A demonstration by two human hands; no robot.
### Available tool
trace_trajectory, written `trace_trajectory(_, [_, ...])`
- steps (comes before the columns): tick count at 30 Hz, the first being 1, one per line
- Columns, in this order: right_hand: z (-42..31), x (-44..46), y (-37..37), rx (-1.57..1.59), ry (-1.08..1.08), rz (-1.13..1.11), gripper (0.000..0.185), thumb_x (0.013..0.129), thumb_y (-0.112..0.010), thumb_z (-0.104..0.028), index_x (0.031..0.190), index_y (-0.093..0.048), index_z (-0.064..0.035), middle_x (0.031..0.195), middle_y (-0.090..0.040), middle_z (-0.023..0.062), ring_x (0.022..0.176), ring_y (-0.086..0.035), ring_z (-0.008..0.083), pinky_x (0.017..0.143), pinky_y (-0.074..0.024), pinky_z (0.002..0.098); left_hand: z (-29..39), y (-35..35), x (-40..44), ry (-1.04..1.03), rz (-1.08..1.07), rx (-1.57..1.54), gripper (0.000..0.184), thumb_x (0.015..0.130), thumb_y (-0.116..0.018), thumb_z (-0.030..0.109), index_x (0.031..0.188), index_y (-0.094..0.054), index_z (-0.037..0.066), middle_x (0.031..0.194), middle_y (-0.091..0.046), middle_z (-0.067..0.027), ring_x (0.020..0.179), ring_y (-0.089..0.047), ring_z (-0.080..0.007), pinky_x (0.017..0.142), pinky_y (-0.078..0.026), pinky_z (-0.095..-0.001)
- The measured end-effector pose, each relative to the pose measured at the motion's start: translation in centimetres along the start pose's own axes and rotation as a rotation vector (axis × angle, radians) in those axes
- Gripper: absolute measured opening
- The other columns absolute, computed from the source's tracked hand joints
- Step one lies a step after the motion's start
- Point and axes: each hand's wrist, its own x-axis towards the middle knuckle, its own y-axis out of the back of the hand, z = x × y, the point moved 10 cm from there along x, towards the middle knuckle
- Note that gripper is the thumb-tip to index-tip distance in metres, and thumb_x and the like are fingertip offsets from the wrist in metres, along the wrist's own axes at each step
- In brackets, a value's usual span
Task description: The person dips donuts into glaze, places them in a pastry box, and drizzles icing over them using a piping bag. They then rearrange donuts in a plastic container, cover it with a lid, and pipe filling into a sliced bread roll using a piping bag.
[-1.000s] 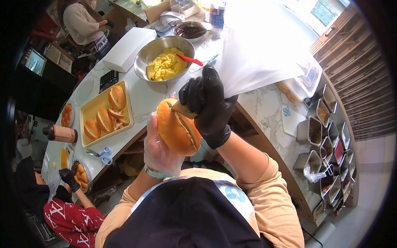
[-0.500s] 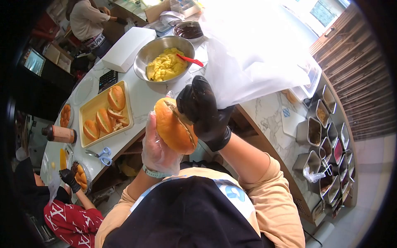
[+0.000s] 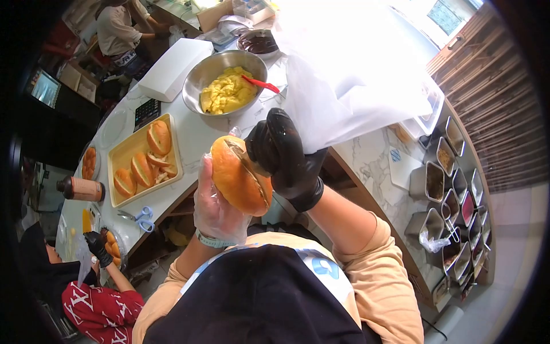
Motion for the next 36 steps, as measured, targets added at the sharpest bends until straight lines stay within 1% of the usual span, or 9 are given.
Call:
trace_trajectory(4, [0.0, -0.4, 0.7, -0.053, -0.025, 0.064, 0.031, 0.091, -0.039, -0.014, 0.061, -0.037, -0.0067, 0.047, -0.033, 0.0012, 0.04, -0.03, 0.0115, 0.043, -0.0262, 0.0271, -0.2, -0.2, 0.0, 0.017, 0.041, -0.03, 0.048, 0.089, -0.049, 0.039, 0.124, -0.038, 0.009, 0.116, -0.05, -0.011, 0.108, -0.05, -0.0247, 0.094, -0.04, -0.0412])
trace_trajectory(7, [-0.5, -1.2, 0.7, -0.064, -0.023, 0.042, 0.03, 0.091, -0.039, -0.013, 0.062, -0.037, -0.0069, 0.047, -0.032, 0.0009, 0.04, -0.029, 0.0117, 0.043, -0.0263, 0.0271, -0.1, 0.1, 0.0, 0.039, 0.018, -0.001, 0.05, 0.091, -0.041, 0.041, 0.128, -0.037, 0.008, 0.123, -0.048, -0.0096, 0.113, -0.047, -0.0261, 0.097, -0.035, -0.044])
trace_trajectory(9, [-1.1, -1.2, 0.0, -0.031, -0.006, -0.031, 0.029, 0.091, -0.04, -0.013, 0.062, -0.037, -0.0068, 0.047, -0.032, 0.0008, 0.04, -0.029, 0.0114, 0.043, -0.0264, 0.0272, -0.2, 0.0, 0.0, 0.061, 0.014, -0.017, 0.049, 0.091, -0.041, 0.042, 0.126, -0.038, 0.007, 0.122, -0.048, -0.0098, 0.113, -0.047, -0.026, 0.097, -0.036, -0.0437])
trace_trajectory(13, [-1.5, -0.7, -0.3, -0.03, 0.021, -0.012, 0.029, 0.091, -0.041, -0.013, 0.062, -0.037, -0.0074, 0.047, -0.032, 0.0005, 0.04, -0.029, 0.0108, 0.043, -0.0265, 0.0268, -0.5, 0.4, 0.1, 0.084, 0.053, -0.008, 0.05, 0.091, -0.042, 0.042, 0.126, -0.039, 0.007, 0.121, -0.049, -0.0108, 0.112, -0.048, -0.0263, 0.096, -0.037, -0.0436])
trace_trajectory(16, [-0.9, 0.1, 0.2, -0.022, 0.023, 0.006, 0.029, 0.091, -0.042, -0.013, 0.062, -0.038, -0.0078, 0.047, -0.033, 0.0005, 0.04, -0.029, 0.0106, 0.042, -0.0265, 0.0266, -1.0, -0.1, 0.0, 0.101, 0.078, -0.045, 0.041, 0.091, -0.045, 0.038, 0.119, -0.042, 0.008, 0.11, -0.053, -0.0093, 0.103, -0.053, -0.0241, 0.09, -0.043, -0.0395])
trace_trajectory(21, [-0.9, 0.1, 1.1, -0.07, -0.007, 0.145, 0.029, 0.091, -0.042, -0.012, 0.063, -0.04, -0.0075, 0.046, -0.034, 0.0004, 0.038, -0.03, 0.01, 0.041, -0.0275, 0.026, -1.2, -0.1, -0.1, 0.129, 0.052, 0.012, 0.041, 0.091, -0.044, 0.038, 0.118, -0.043, 0.008, 0.108, -0.054, -0.0088, 0.102, -0.054, -0.0227, 0.089, -0.044, -0.038])
trace_trajectory(24, [-0.4, -0.7, 1.6, -0.025, -0.094, 0.118, 0.029, 0.091, -0.043, -0.012, 0.062, -0.041, -0.0073, 0.045, -0.035, 0.001, 0.037, -0.031, 0.0101, 0.041, -0.0286, 0.026, -0.7, 0.1, -0.2, 0.119, 0.058, 0.083, 0.041, 0.091, -0.043, 0.04, 0.117, -0.043, 0.008, 0.107, -0.054, -0.0087, 0.1, -0.054, -0.0216, 0.087, -0.045, -0.0369])
trace_trajectory(33, [-1.8, -0.3, 0.5, -0.091, 0.029, 0.054, 0.031, 0.091, -0.042, -0.014, 0.061, -0.041, -0.0074, 0.043, -0.035, 0.0011, 0.036, -0.031, 0.0106, 0.04, -0.0299, 0.0265, -1.1, -0.6, -0.2, 0.205, 0.076, 0.095, 0.04, 0.092, -0.041, 0.041, 0.114, -0.046, 0.008, 0.103, -0.056, -0.0083, 0.096, -0.055, -0.0205, 0.084, -0.046, -0.0352])
trace_trajectory(36, [-0.8, -1.9, 1.7, -0.096, -0.115, 0.116, 0.031, 0.091, -0.043, -0.014, 0.061, -0.042, -0.0075, 0.043, -0.036, 0.0015, 0.036, -0.032, 0.0109, 0.04, -0.0298, 0.0271, -0.8, -0.5, -0.2, 0.209, 0.084, 0.109, 0.04, 0.092, -0.041, 0.041, 0.114, -0.046, 0.007, 0.101, -0.056, -0.0084, 0.094, -0.056, -0.0208, 0.083, -0.046, -0.0352])
